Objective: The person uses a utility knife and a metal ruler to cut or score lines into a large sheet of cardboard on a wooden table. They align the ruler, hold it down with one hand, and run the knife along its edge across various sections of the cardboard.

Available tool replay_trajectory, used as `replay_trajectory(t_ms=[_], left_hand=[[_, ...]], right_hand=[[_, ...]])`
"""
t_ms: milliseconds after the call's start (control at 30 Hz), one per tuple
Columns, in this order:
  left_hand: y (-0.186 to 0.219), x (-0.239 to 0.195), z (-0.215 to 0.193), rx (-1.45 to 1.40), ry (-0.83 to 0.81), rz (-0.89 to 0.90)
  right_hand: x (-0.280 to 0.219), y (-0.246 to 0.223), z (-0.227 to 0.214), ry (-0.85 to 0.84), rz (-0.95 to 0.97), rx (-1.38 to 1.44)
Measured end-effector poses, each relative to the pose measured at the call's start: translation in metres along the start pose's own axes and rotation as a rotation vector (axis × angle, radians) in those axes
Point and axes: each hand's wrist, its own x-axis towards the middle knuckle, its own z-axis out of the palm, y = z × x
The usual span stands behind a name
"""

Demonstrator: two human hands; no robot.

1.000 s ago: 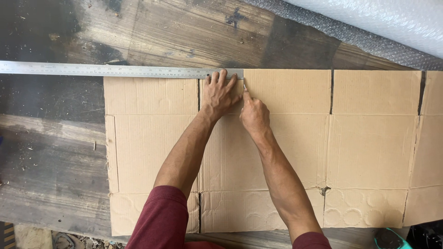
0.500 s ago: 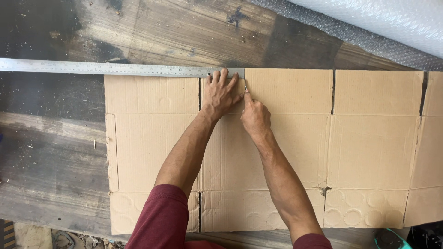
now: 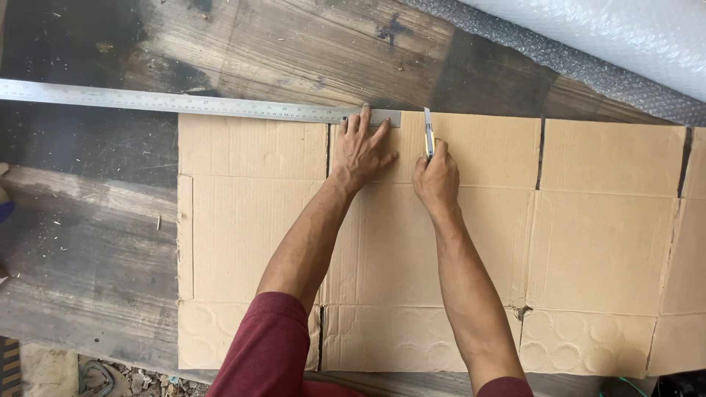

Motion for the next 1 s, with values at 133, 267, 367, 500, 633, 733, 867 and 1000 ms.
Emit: replay_trajectory(t_ms=[133, 267, 367, 500, 633, 733, 867, 1000], left_hand=[[-0.002, -0.001, 0.001, -0.012, 0.018, 0.002], [-0.003, 0.001, 0.0, -0.015, -0.003, -0.005], [-0.005, 0.0, -0.007, -0.016, -0.027, -0.014], [-0.012, 0.023, 0.017, 0.036, -0.092, -0.073], [-0.057, 0.024, 0.038, 0.125, 0.018, 0.003], [-0.081, 0.018, 0.036, 0.091, 0.169, -0.055], [-0.082, 0.013, 0.003, 0.11, 0.02, -0.175], [-0.077, 0.014, 0.006, 0.097, 0.075, -0.078]], right_hand=[[0.009, -0.002, 0.003, 0.029, -0.005, -0.104], [0.023, -0.002, -0.004, 0.019, 0.024, -0.11], [0.033, 0.001, -0.021, -0.057, 0.079, -0.074], [0.052, 0.016, -0.025, -0.148, 0.168, -0.089], [0.052, 0.009, -0.031, -0.167, 0.204, -0.097], [0.052, 0.008, -0.035, -0.178, 0.179, -0.112], [0.049, 0.005, -0.033, -0.152, 0.192, -0.122], [0.043, 0.012, -0.021, -0.097, 0.216, -0.098]])
